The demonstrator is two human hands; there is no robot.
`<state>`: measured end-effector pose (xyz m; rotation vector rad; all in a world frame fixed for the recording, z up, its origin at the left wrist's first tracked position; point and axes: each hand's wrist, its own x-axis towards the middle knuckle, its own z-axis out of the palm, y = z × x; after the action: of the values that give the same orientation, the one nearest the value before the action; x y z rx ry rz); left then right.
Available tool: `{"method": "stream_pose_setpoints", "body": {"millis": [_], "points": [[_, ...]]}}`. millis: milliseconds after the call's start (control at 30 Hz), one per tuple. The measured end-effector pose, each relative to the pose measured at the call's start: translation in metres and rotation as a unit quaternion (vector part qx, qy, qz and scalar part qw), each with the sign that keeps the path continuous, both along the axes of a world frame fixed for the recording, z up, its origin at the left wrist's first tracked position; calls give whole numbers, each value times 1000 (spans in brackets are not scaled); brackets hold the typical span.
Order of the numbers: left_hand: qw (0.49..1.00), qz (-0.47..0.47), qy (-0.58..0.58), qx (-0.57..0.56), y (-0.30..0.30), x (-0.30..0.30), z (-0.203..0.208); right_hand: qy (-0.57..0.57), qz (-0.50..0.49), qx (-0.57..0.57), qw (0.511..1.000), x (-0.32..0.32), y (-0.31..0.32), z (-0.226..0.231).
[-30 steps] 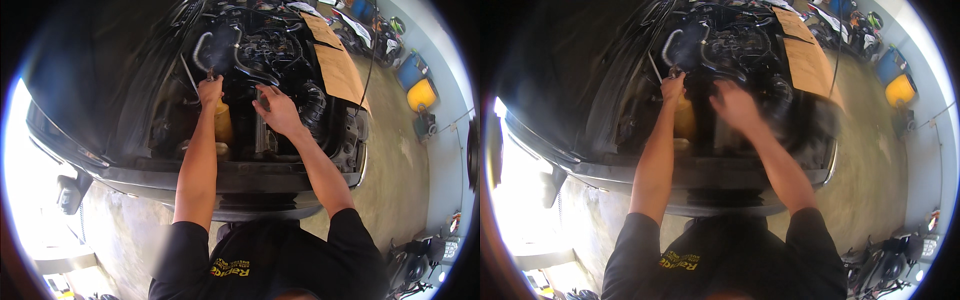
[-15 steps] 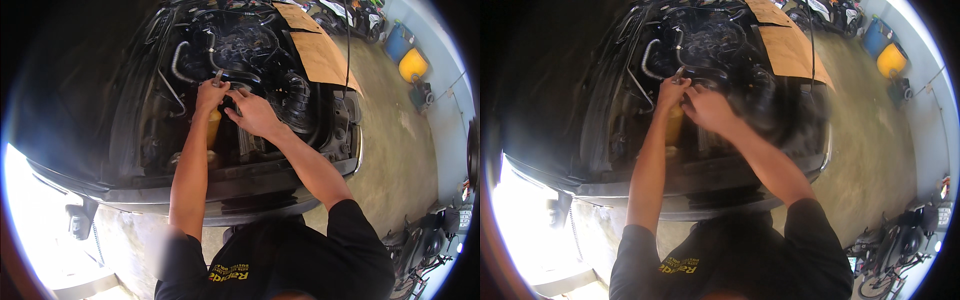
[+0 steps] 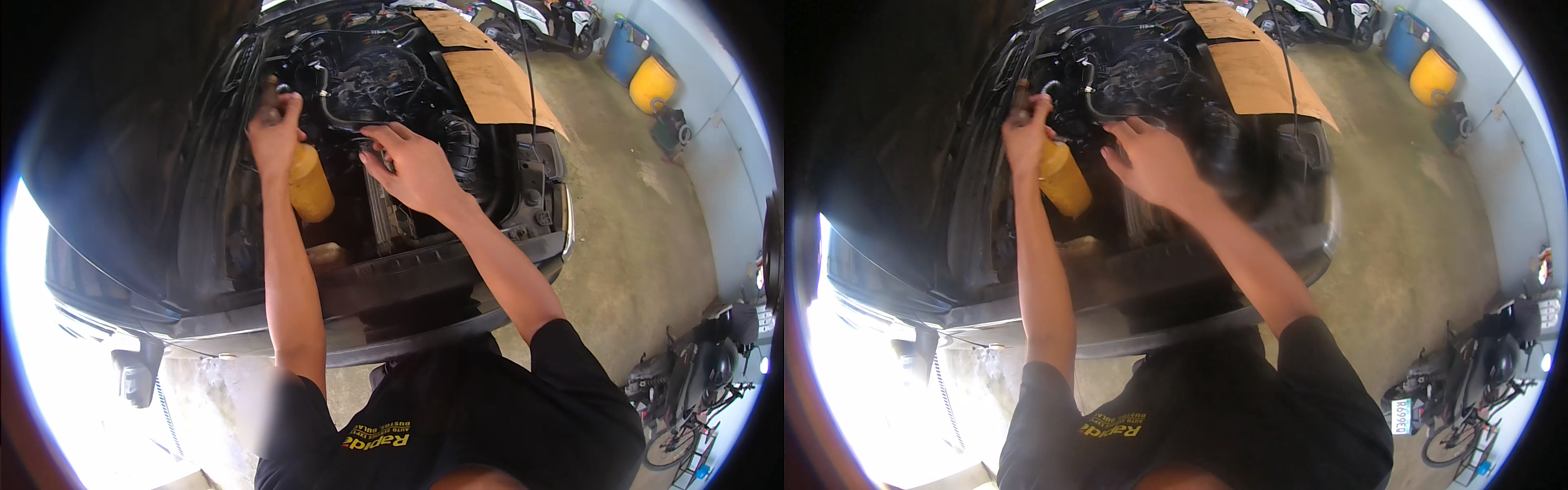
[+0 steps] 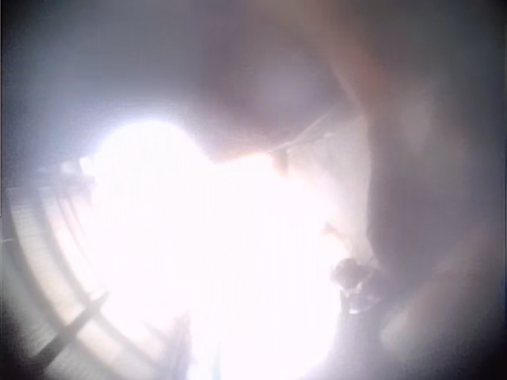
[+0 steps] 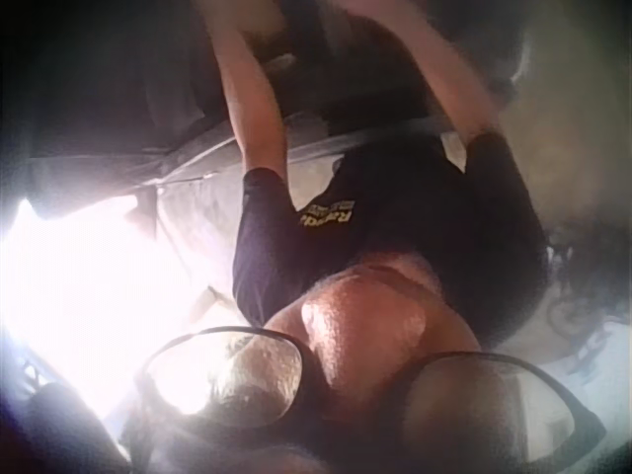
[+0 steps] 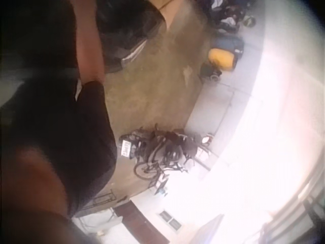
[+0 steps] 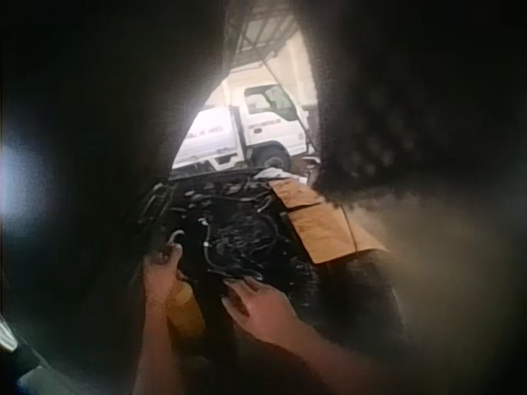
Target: The person pours a yellow fluid from a plastic bottle into a car engine. After pouring, they wipe the bottle and the engine area with a cloth, then remove a cardboard sheet placed on the car's front.
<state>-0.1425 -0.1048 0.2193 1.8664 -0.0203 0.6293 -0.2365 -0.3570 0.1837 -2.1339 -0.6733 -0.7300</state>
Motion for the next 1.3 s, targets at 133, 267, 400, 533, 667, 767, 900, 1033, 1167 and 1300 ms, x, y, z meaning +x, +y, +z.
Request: {"method": "stream_pose_setpoints", "body": {"millis": [133,267,400,533,667,767,900,1033,1167,1300], "points": [[990,-50,-105,-83,-38,-62,80,37,17,58,997,-72,-41,-3],[973,-60,-159,-155,-99,-113,128,68,-46,77,994,-122,-67,16],[956,-150,-169,-189,-190,-172,149,-12,-54,68,996,-144,-95,56],[946,-223,-149,-179,-281,-183,120,-17,-89,94,991,-173,-155,63],[931,-270,-91,-229,-381,-222,99,34,-171,99,980,-216,-232,58],[920,-304,-6,-249,-453,-242,81,99,-230,106,962,-243,-295,48],[914,-326,40,-239,-564,-260,48,139,-281,90,945,-264,-393,33],[892,-382,83,-227,-656,-266,29,160,-314,100,930,-268,-491,23],[868,-441,71,-217,-717,-259,3,178,-298,105,932,-263,-569,17],[852,-496,37,-162,-731,-229,-6,119,-266,70,954,-226,-617,8]]}}
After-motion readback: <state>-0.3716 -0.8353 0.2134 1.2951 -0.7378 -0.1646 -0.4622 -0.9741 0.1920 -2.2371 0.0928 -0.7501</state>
